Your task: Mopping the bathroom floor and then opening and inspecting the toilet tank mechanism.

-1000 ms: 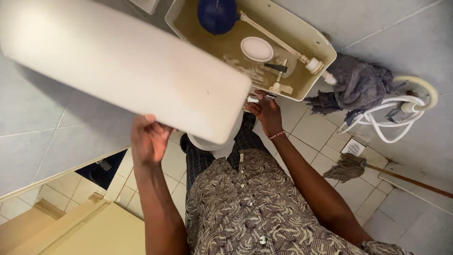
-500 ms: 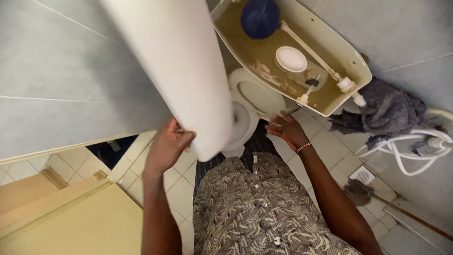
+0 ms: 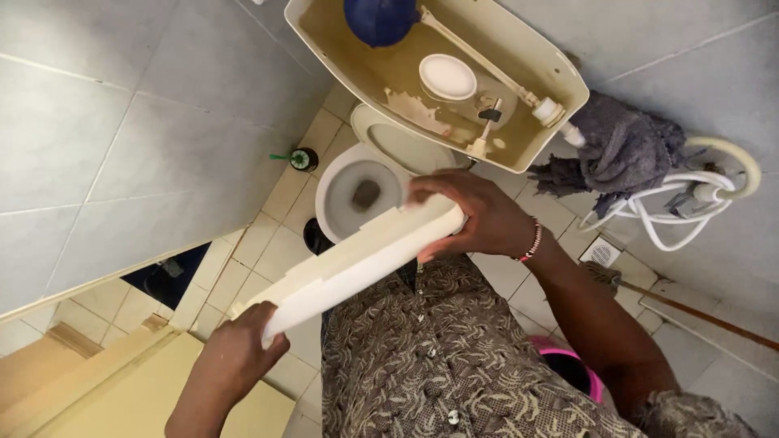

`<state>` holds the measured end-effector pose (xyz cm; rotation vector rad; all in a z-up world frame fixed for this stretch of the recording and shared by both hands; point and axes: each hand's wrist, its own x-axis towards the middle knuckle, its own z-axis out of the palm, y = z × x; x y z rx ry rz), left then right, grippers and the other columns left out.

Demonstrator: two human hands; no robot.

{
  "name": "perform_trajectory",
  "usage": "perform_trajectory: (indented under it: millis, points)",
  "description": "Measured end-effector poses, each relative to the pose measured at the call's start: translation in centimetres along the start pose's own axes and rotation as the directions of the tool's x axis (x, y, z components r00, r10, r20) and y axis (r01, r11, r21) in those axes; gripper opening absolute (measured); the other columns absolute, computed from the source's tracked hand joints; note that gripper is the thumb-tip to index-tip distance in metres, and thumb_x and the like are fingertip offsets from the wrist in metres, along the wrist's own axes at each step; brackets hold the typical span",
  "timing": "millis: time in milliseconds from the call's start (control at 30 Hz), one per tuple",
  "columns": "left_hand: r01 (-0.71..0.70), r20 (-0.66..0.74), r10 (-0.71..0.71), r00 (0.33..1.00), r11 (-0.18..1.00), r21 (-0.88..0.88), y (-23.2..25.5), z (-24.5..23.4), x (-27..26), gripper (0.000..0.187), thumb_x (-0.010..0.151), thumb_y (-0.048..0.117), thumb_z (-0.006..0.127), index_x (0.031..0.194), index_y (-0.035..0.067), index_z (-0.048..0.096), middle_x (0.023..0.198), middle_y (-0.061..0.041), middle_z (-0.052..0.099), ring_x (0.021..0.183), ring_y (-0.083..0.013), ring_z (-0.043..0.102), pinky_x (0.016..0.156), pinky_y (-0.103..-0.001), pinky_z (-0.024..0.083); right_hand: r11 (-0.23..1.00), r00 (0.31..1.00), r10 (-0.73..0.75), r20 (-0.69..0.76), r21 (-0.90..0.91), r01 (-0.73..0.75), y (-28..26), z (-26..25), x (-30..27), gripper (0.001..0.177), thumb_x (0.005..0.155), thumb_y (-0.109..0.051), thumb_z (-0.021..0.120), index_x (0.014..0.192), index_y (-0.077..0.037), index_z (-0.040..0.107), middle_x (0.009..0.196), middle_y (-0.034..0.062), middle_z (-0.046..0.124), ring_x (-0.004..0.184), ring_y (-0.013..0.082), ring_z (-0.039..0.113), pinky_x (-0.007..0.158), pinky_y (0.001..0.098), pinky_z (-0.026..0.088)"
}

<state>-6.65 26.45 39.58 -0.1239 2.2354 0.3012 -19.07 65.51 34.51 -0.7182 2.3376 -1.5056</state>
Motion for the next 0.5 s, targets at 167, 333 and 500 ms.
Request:
perform_trajectory:
  millis: [167, 333, 500]
  points:
    - [0.179, 0.338, -0.122, 0.933, 0.974, -0.142, -3.1, 0.2, -2.5, 0.071, 0.084, 0.041, 0.081, 0.145, 0.017, 0.054, 0.104, -0.009, 0.077, 0.097, -0.0216, 0.074, 0.09, -0.035, 0.059, 0.948, 0.947, -0.312, -0.08, 0.045, 0.316, 0.4, 3.5, -0.9, 0.058, 0.073, -0.055, 0.093, 0.079, -0.013, 0.053, 0.083, 0.0033, 0.062, 0.086, 0.0212, 0.065, 0.079, 0.0369, 0.052]
    - [0.037, 0.114, 0.001, 0.993, 0.945, -0.325, 0.7, -7.9, 0.2, 0.062, 0.089, 0.036, 0.073, 0.144, 0.015, 0.053, 0.108, -0.011, 0.076, 0.098, -0.0224, 0.076, 0.085, -0.037, 0.06, 0.83, 0.83, -0.548, 0.101, 0.189, 0.525, -6.5, 6.7, 1.2, 0.056, 0.079, -0.058, 0.087, 0.072, -0.014, 0.053, 0.074, 0.0005, 0.053, 0.074, 0.0193, 0.056, 0.082, 0.0359, 0.047]
    - [-0.327, -0.162, 0.296, 0.941, 0.919, -0.221, 13.1, -11.8, 6.8, 0.044, 0.091, 0.033, 0.068, 0.129, 0.011, 0.063, 0.109, -0.012, 0.075, 0.093, -0.023, 0.074, 0.08, -0.036, 0.058, 0.64, 0.68, -0.705, 0.202, 0.594, 0.487, -10.4, 10.5, 1.4, 0.04, 0.084, -0.049, 0.077, 0.092, -0.013, 0.061, 0.076, -0.0048, 0.059, 0.076, 0.0125, 0.06, 0.101, 0.0357, 0.044]
